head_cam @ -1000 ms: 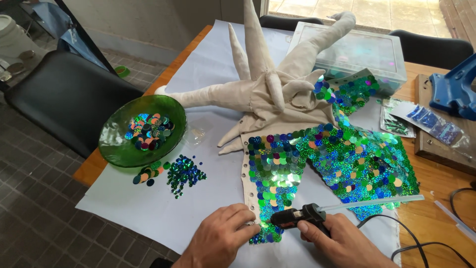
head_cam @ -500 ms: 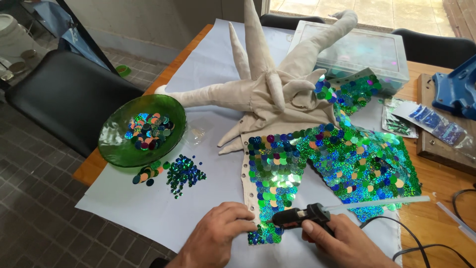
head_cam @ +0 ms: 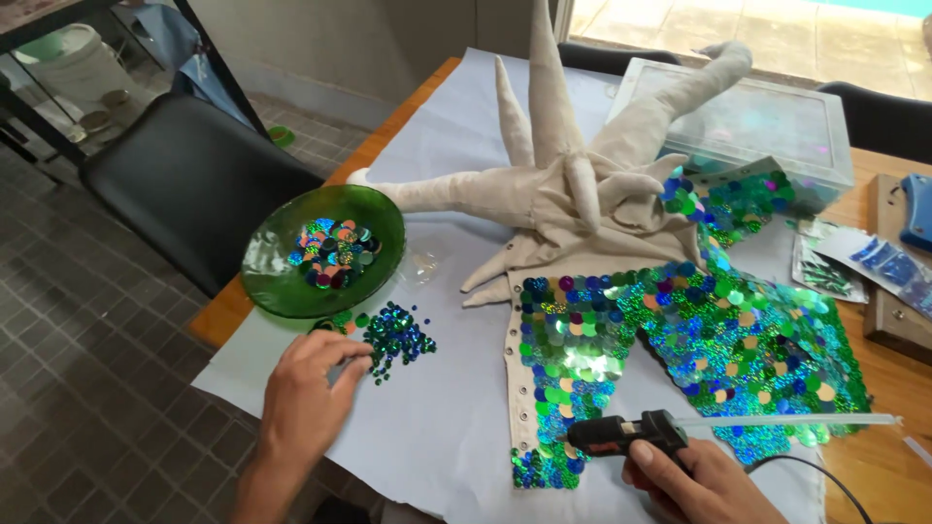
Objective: Decorating a fabric costume piece by gluing sequins onto it using a hot glue gun
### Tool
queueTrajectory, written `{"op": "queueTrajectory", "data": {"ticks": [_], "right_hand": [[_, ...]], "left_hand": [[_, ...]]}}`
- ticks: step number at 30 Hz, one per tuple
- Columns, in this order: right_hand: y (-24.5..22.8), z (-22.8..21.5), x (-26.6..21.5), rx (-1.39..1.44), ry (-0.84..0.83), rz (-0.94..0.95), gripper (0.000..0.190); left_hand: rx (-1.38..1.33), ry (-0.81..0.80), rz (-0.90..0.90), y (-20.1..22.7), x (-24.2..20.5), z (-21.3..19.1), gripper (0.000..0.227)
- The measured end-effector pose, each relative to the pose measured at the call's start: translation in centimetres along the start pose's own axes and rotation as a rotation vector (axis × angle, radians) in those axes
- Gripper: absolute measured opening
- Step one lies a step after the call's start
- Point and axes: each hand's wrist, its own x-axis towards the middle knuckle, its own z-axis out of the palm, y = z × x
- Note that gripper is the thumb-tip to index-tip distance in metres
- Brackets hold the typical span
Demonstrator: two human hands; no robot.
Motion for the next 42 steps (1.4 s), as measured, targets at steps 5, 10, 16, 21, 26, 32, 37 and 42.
{"op": "queueTrajectory", "data": {"ticks": [5, 10, 16, 21, 26, 32, 37, 42], "right_hand": [[0.1, 0.2, 0.2, 0.033, -0.004, 0.006, 0.060], [0.3, 0.2, 0.0, 0.016, 0.020, -0.042, 0.058], [0.3, 0.1, 0.4, -0.053, -0.011, -0.015, 0.059], [1.1, 0.2, 0.4, -0.102, 0.010, -0.122, 0.055], [1.0, 0.0, -0.2, -0.072, 0.018, -0.106, 0.054], [1.3, 0.1, 0.1, 0.012, -0.046, -0.099, 0.052], [1.7, 0.2, 0.6, 0.037, -0.060, -0.115, 0.052], [1.9, 0.2, 0.5, 0.017, -0.068, -0.148, 0.051]], "left_hand": [[-0.006, 0.046, 0.287, 1.1, 3.1, 1.3, 0.022], [0.156, -0.064, 0.228, 3.7, 6.1, 2.5, 0.005], [0.483, -0.484, 0.124, 4.5, 6.9, 3.3, 0.035], [0.448, -0.353, 0.261, 4.0, 5.8, 3.2, 0.028], [-0.005, -0.168, 0.216, 5.0, 5.3, 2.5, 0.020], [-0.042, -0.040, 0.196, 3.8, 5.2, 3.7, 0.010], [0.293, -0.156, 0.082, 3.3, 7.1, 4.2, 0.017], [0.361, -0.331, -0.010, 4.2, 8.1, 4.7, 0.029]]}}
